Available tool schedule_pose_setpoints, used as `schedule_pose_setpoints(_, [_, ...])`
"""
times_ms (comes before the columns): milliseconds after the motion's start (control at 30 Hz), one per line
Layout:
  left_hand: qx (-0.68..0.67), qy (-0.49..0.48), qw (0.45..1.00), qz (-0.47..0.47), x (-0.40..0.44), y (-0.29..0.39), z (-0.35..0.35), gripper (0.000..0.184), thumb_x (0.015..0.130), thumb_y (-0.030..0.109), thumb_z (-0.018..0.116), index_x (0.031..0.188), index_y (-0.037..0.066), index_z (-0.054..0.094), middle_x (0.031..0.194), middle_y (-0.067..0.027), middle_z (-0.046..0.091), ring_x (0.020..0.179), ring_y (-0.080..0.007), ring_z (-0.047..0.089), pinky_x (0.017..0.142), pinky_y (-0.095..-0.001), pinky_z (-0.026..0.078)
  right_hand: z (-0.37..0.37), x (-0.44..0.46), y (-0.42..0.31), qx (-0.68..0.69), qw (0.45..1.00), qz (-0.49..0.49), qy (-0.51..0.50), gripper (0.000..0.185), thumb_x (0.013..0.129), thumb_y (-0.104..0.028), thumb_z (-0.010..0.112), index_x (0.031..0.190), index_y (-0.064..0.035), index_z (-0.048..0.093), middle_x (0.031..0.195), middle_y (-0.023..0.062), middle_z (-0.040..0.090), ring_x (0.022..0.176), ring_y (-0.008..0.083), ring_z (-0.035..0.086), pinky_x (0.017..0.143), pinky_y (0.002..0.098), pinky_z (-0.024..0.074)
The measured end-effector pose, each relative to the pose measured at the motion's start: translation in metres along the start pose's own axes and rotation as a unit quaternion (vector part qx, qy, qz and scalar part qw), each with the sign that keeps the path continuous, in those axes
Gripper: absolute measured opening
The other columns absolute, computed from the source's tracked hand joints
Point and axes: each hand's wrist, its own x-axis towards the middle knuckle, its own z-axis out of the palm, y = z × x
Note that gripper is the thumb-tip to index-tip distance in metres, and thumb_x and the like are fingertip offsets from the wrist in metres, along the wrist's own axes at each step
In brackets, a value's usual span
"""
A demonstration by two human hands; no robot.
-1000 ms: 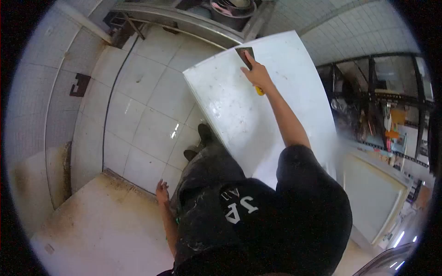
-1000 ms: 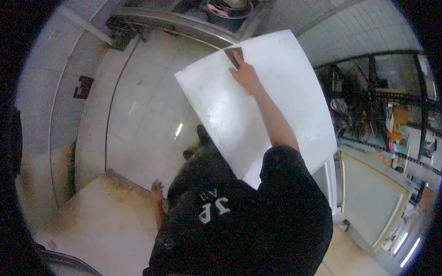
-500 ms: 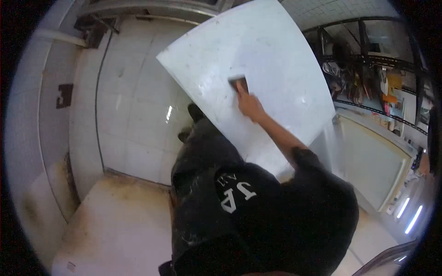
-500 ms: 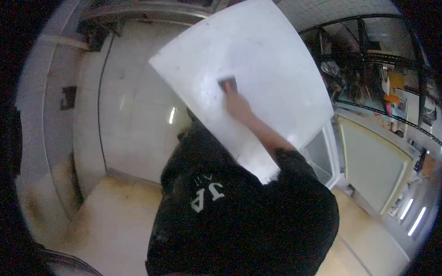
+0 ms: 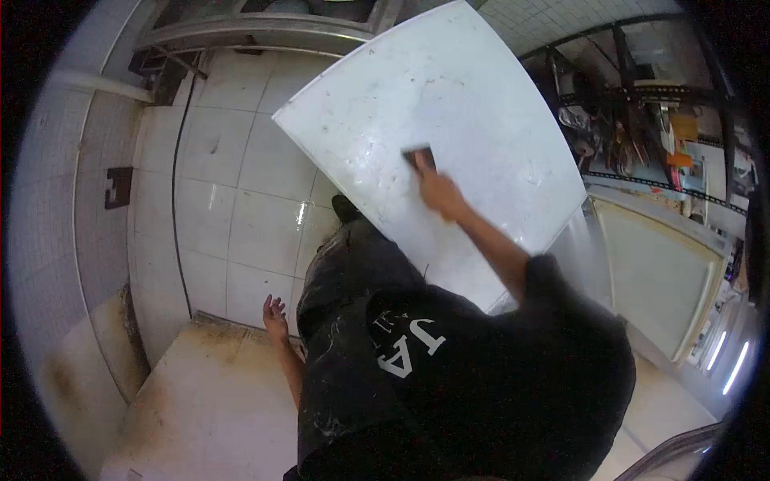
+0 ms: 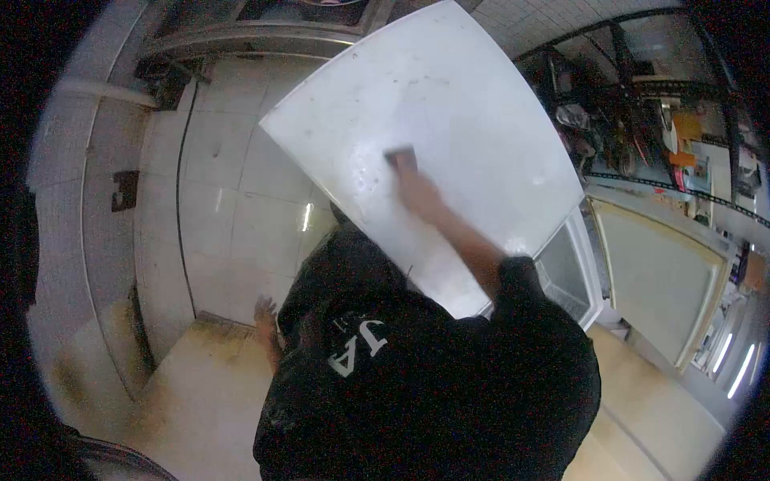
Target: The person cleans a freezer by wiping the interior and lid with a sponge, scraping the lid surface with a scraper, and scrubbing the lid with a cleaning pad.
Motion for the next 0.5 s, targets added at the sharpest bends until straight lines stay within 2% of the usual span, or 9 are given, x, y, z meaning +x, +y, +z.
schedule_pose_setpoints(33, [-0.032,0.010,0.999,0.001,-0.006,-0.001,0.002,0.043,0.098,0.027,0.044,0.135,0.005,0.039,0.118,-0.0196,0.057,0.102,-0.0279,0.059,0.087,-0.0405,0.046,0.012,-0.032,0.003,0.003,0.998,-0.023,-0.051,0.052,0.095,-0.032,0.039,0.144,-0.0238,0.025,0.089,0.0342,0.060,0.082,0.0492,0.060,0.076,0.0554,0.0465])
schedule_pose_setpoints(67, [-0.065,0.020,0.998,0.003,-0.011,-0.001,0.005,0.045,0.098,0.029,0.043,0.137,0.007,0.037,0.121,-0.0197,0.056,0.104,-0.0289,0.058,0.088,-0.0417,0.046,0.001,-0.055,-0.010,0.003,0.997,0.018,-0.079,0.054,0.094,-0.031,0.042,0.144,-0.0242,0.025,0.087,0.0330,0.061,0.079,0.0486,0.060,0.074,0.0559,0.0463])
schedule_pose_setpoints(167, [0.013,-0.010,1.000,0.007,-0.034,-0.026,0.010,0.046,0.098,0.030,0.043,0.137,0.007,0.037,0.121,-0.0196,0.055,0.104,-0.0291,0.058,0.088,-0.0416,0.046,-0.006,-0.036,-0.006,-0.008,0.998,0.036,-0.055,0.053,0.094,-0.031,0.043,0.144,-0.0244,0.026,0.085,0.0319,0.061,0.077,0.0476,0.060,0.074,0.0556,0.0465])
schedule_pose_setpoints(233, [0.101,-0.047,0.994,-0.009,-0.054,-0.055,0.005,0.046,0.098,0.031,0.043,0.137,0.007,0.037,0.121,-0.0196,0.055,0.104,-0.0293,0.058,0.088,-0.0416,0.046,-0.002,0.020,0.027,-0.016,0.998,0.011,0.057,0.050,0.095,-0.032,0.040,0.143,-0.0211,0.029,0.087,0.0319,0.061,0.075,0.0474,0.060,0.070,0.0556,0.0471])
schedule_pose_setpoints(333, [0.139,-0.059,0.988,-0.034,-0.081,-0.072,0.000,0.047,0.098,0.032,0.043,0.137,0.007,0.037,0.122,-0.0195,0.055,0.104,-0.0295,0.058,0.088,-0.0415,0.046,-0.041,0.124,0.072,-0.035,0.988,0.018,0.148,0.053,0.094,-0.033,0.040,0.137,-0.0036,0.036,0.086,0.0279,0.064,0.074,0.0441,0.062,0.066,0.0519,0.0503])
schedule_pose_setpoints(367, [0.141,-0.056,0.988,-0.042,-0.088,-0.071,-0.004,0.047,0.098,0.033,0.043,0.137,0.007,0.037,0.122,-0.0195,0.055,0.104,-0.0296,0.058,0.088,-0.0415,0.046,-0.051,0.151,0.092,-0.045,0.973,-0.065,0.215,0.053,0.094,-0.033,0.039,0.138,-0.0045,0.036,0.084,0.0270,0.064,0.073,0.0414,0.063,0.064,0.0508,0.0509])
schedule_pose_setpoints(433, [0.131,-0.040,0.989,-0.053,-0.095,-0.071,-0.011,0.048,0.098,0.034,0.043,0.137,0.007,0.037,0.122,-0.0194,0.055,0.104,-0.0298,0.057,0.088,-0.0414,0.046,-0.109,0.175,0.074,0.104,0.985,0.083,0.105,0.046,0.092,-0.027,0.041,0.130,-0.0019,0.043,0.102,0.0279,0.060,0.086,0.0426,0.062,0.073,0.0483,0.0502])
schedule_pose_setpoints(467, [0.119,-0.027,0.991,-0.053,-0.093,-0.067,-0.012,0.048,0.097,0.034,0.043,0.137,0.007,0.037,0.122,-0.0194,0.055,0.104,-0.0299,0.057,0.088,-0.0414,0.046,-0.111,0.194,0.085,-0.017,0.992,0.026,0.125,0.043,0.091,-0.028,0.041,0.125,-0.0019,0.046,0.103,0.0276,0.060,0.086,0.0431,0.062,0.074,0.0484,0.0500])
schedule_pose_setpoints(500, [0.108,-0.010,0.993,-0.052,-0.092,-0.060,-0.013,0.048,0.097,0.035,0.043,0.137,0.007,0.037,0.123,-0.0194,0.055,0.104,-0.0299,0.057,0.088,-0.0414,0.046,-0.096,0.197,0.096,-0.046,0.990,0.004,0.136,0.041,0.091,-0.029,0.041,0.122,-0.0019,0.048,0.104,0.0277,0.060,0.087,0.0435,0.061,0.075,0.0485,0.0497])
